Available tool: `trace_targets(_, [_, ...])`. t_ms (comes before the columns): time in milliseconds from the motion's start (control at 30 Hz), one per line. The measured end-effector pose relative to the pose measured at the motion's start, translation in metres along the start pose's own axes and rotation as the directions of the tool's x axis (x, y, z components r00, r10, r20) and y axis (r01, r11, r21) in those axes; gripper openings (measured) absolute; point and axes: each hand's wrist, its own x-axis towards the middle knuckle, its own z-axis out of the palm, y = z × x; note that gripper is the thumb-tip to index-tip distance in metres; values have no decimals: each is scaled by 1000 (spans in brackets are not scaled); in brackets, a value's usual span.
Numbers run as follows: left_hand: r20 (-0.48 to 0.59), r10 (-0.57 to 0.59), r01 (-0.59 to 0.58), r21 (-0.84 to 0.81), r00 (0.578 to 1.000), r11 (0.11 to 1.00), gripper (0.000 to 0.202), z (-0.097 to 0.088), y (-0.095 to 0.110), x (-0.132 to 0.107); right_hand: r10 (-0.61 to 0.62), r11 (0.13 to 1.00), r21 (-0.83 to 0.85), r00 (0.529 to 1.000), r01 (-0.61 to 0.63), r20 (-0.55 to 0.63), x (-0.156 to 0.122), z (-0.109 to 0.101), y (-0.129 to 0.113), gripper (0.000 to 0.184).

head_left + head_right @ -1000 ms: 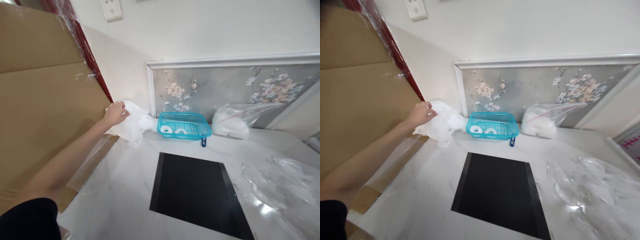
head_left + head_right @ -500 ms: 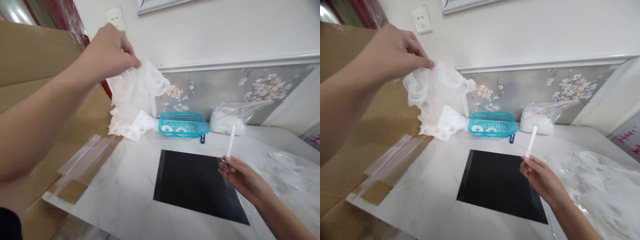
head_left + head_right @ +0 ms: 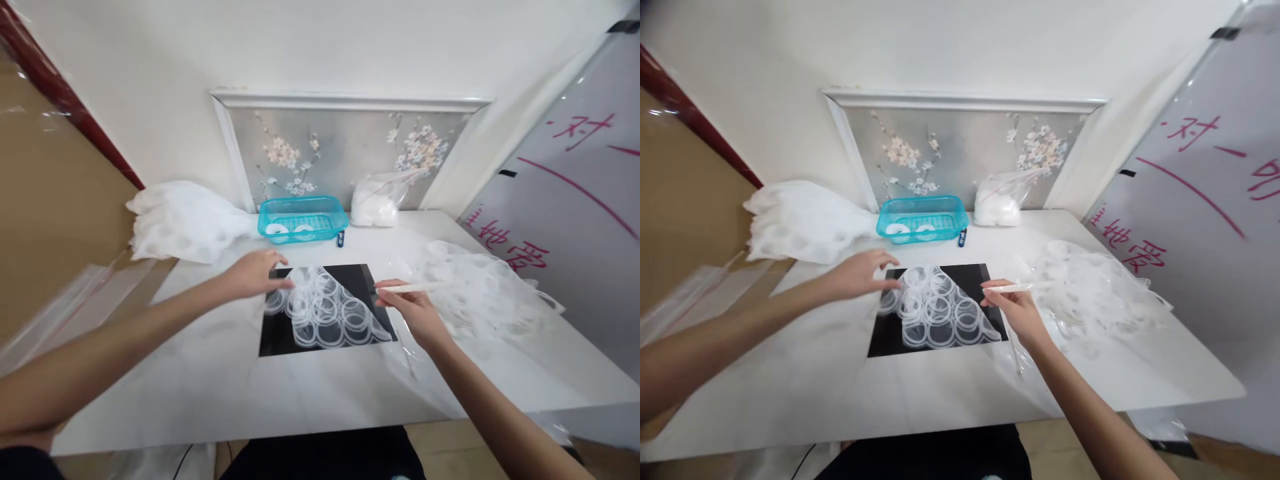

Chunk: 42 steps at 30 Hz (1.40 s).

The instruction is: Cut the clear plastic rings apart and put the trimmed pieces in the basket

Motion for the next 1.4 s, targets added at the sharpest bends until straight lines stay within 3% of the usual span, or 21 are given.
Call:
trace_targets(133, [-7, 182, -179, 150, 983, 972, 66, 53, 11, -26, -29, 972, -228, 996, 49, 89, -10, -5, 19, 30])
trace_targets(233, [-54, 285, -265, 240, 957, 934, 63, 74, 19, -37, -81, 887, -438, 982, 149, 169, -23, -2, 27, 25])
trace_targets(367, [-116, 440, -375, 360, 891, 854, 40, 80, 20, -41, -192, 696, -679, 972, 233, 136, -44, -4, 38, 25])
trace_targets(433, [-143, 449, -359, 414, 882, 837, 34, 77, 19, -41, -220, 618, -755, 970, 220, 103, -49, -8, 45, 26])
trace_targets(500, [-188, 416, -301, 444, 890, 844, 27, 71, 18, -40, -185, 630, -756, 980, 179, 78, -50, -14, 49, 23])
trace_targets(567, [-243, 393, -250, 463, 887, 851, 24, 63, 16, -39, -145, 701, -699, 988, 138, 50, -46, -19, 46, 21])
trace_targets(700, [-387, 333, -146, 438, 860, 887, 24, 41, 5, -34, -187, 778, -616, 982, 125, -36, -28, -26, 10, 24])
trace_targets(867, [-495, 147, -54, 197, 856, 979, 29, 16, -8, -27, -429, 782, -544, 896, 304, -115, 1, -27, -63, 25])
trace_targets(967, [-450, 127, -105, 74, 884, 992, 35, 26, 11, -31, -488, 764, -517, 870, 387, -71, 13, -17, -97, 25])
trace_targets(1033, [-365, 183, -174, 59, 913, 983, 52, 42, 36, -35, -497, 741, -525, 868, 419, -9, 15, -6, -111, 24])
trace_targets(1133, [-343, 242, -239, 53, 907, 970, 61, 60, 72, -33, -482, 731, -515, 873, 449, 77, 12, 11, -123, 26])
trace_targets(1233, [-479, 149, -186, -29, 865, 982, 53, 52, 94, -18, -480, 751, -447, 867, 486, 135, 8, 22, -133, 30])
trace_targets(1400, [-700, 42, -159, -104, 713, 982, 47, 6, 113, 6, -524, 761, -348, 835, 548, 168, 7, 32, -147, 31])
